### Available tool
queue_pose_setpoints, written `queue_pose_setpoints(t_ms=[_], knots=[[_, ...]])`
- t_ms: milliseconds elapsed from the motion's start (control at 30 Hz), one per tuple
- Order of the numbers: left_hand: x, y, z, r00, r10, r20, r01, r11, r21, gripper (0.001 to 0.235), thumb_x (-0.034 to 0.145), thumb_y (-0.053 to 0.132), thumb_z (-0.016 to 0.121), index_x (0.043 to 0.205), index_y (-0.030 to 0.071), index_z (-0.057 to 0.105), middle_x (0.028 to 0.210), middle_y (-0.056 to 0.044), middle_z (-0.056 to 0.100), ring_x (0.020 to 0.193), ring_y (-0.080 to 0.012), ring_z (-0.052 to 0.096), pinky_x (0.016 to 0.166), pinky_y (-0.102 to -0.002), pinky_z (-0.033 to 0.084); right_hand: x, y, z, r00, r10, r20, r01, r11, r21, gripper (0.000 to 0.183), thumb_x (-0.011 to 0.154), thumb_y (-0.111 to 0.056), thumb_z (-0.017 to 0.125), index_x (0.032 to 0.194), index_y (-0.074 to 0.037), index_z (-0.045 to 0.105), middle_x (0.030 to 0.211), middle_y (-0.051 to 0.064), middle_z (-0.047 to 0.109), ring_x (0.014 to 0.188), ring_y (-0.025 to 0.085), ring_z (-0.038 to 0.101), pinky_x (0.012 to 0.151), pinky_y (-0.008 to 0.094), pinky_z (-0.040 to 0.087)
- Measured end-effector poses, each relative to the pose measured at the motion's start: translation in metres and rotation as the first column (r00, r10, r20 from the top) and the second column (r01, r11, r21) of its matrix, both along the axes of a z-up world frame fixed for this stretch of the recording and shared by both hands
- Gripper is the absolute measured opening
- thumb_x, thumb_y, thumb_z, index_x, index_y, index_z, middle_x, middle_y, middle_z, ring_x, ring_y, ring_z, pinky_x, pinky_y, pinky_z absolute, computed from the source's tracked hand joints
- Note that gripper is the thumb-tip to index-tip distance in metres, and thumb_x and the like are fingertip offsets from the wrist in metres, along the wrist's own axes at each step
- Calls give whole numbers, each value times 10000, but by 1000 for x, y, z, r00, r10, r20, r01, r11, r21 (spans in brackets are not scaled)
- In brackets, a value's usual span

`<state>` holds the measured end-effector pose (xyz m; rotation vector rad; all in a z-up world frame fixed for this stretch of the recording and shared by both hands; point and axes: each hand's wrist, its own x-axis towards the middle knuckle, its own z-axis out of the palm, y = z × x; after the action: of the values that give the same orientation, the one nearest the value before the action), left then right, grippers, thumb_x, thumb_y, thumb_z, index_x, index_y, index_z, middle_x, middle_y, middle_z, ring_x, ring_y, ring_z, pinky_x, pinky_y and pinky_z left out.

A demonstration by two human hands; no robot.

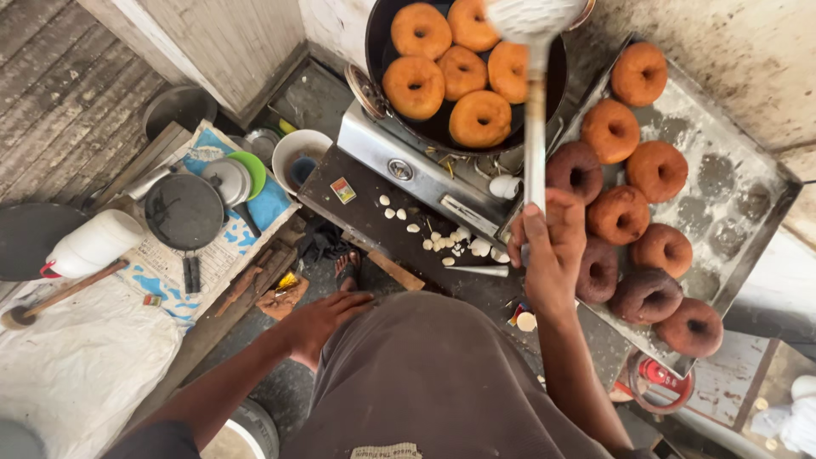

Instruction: The person fries ring-shaped dough items in a pan of hot oil using a slotted spoon. They flip the items to cook both sides and then transfer the cooked donuts to a metal tray. The person also gathers small dough scraps from the counter into a small pan.

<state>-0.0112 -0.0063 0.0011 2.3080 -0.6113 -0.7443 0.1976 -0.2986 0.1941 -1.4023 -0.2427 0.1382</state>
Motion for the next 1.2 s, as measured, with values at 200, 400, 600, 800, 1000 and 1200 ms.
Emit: queue_pose_setpoints(t_ms=[200, 400, 600, 800, 1000, 1200], knots=[[0, 1, -4, 1000, -6, 21, 6, 1000, -3, 1551, 328, 617, 1032, 1585, 215, 216, 1672, -120, 221, 1536, -391, 204, 1238, -559, 216, 11, -6, -11, 984, 18, -180, -21, 1000, -13, 172, 1057, -14, 560, 1173, -51, 438, 871, 24, 507, 661, 53, 463, 453, 207, 369], [2, 1, -4, 997, -4, 75, 8, 999, -54, 1523, 329, 590, 1024, 1572, 175, 247, 1646, -133, 255, 1523, -380, 252, 1261, -511, 204, -6, -9, -14, 978, -45, -202, 28, 996, -85, 126, 1046, -66, 564, 1108, -59, 455, 857, 11, 535, 592, 47, 450, 388, 206, 335], [2, 1, -3, 1000, -8, 29, 8, 1000, -5, 1488, 365, 560, 1014, 1588, 193, 249, 1666, -102, 246, 1524, -391, 247, 1245, -530, 249, 0, -12, -13, 972, 85, -217, -114, 985, -126, 110, 1051, -124, 625, 1081, -43, 558, 752, -26, 468, 566, 31, 387, 433, 203, 303], [4, 1, -1, 1000, 2, -1, -2, 1000, 2, 1473, 371, 575, 1016, 1575, 218, 247, 1667, -100, 244, 1515, -388, 259, 1195, -558, 314, -11, -12, -20, 919, 87, -385, -137, 985, -103, 123, 1031, -150, 633, 1030, -46, 567, 685, -45, 447, 502, 27, 346, 404, 206, 275], [4, 2, -3, 999, -9, 42, 12, 997, -77, 1505, 355, 616, 1030, 1568, 230, 228, 1639, -128, 264, 1493, -387, 283, 1218, -568, 289, -14, -10, -21, 925, 118, -361, -163, 982, -97, 153, 1038, -172, 641, 1028, -41, 563, 695, -43, 449, 517, 19, 352, 399, 210, 296], [8, 2, -3, 999, -30, 46, 32, 999, -41, 1518, 350, 599, 1022, 1579, 219, 216, 1656, -123, 251, 1517, -391, 247, 1241, -543, 241, -13, -6, -27, 939, 67, -337, -109, 988, -108, 197, 1022, -191, 673, 1000, -43, 546, 669, -51, 433, 492, 19, 348, 388, 211, 291]])
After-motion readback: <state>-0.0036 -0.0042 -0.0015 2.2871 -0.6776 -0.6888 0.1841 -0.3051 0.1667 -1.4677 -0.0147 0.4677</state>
